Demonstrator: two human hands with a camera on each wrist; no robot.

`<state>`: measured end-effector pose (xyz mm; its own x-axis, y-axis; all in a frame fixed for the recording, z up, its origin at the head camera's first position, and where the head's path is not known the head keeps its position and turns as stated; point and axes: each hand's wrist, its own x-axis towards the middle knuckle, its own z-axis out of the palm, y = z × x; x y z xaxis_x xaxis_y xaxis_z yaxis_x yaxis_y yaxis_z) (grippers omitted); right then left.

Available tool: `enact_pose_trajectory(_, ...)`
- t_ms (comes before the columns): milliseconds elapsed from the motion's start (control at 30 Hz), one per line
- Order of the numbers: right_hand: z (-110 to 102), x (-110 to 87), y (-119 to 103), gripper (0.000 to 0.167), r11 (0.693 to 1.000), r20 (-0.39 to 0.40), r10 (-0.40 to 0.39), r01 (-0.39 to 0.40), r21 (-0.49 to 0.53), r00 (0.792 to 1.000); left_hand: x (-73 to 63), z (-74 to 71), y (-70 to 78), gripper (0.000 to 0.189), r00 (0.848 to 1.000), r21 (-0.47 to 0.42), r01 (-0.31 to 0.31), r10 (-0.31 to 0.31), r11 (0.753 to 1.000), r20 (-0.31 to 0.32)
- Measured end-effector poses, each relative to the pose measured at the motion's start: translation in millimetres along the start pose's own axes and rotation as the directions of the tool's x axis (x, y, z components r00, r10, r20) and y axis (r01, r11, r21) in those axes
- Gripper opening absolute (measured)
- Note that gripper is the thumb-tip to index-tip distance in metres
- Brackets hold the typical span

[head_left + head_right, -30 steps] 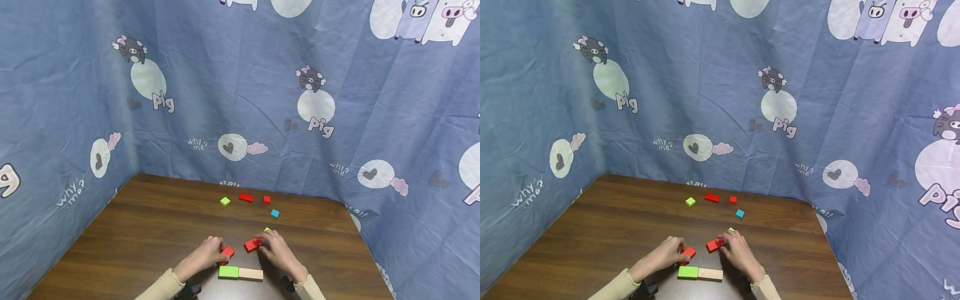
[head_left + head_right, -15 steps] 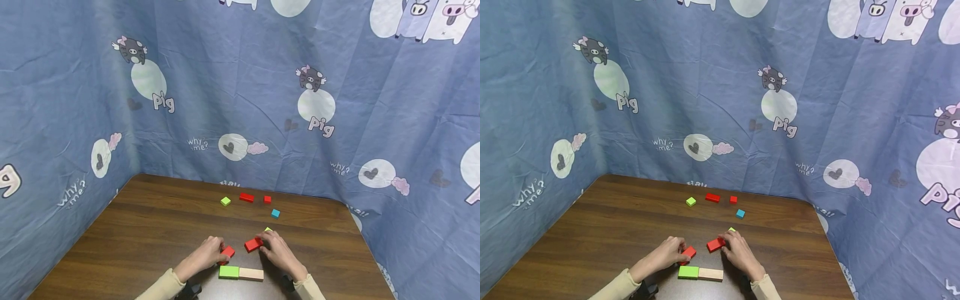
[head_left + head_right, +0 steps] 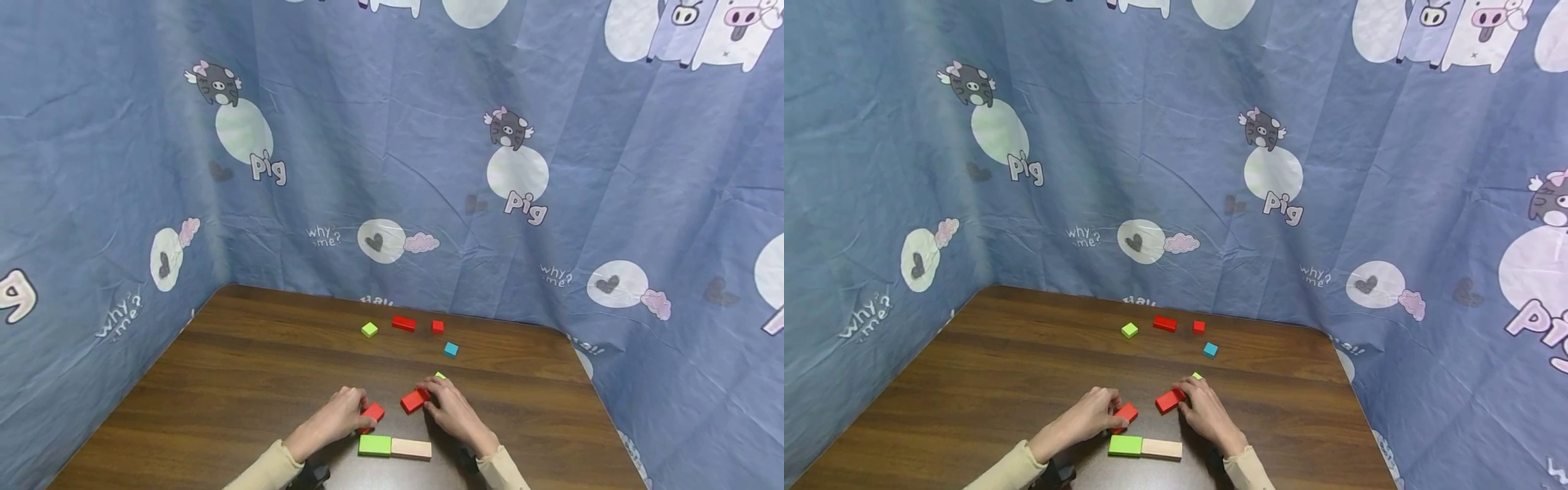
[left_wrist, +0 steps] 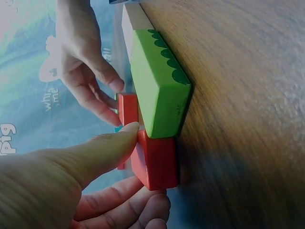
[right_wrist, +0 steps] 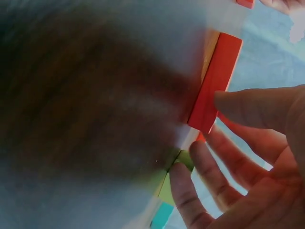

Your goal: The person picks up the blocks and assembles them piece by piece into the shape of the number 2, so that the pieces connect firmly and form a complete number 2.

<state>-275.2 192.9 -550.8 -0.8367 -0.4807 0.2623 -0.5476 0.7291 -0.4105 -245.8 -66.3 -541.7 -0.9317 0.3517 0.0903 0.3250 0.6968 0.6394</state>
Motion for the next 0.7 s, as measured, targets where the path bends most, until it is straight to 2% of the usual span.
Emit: enact_pose_trajectory(700,-1.5,3.5,1.6,0.03,1.0,0.038,0.022,-0.022,0.007,0.999,-0.1,0.2,-1.2,0.028,1.0,0.001,-0.003,0.003,1.0,-0.005)
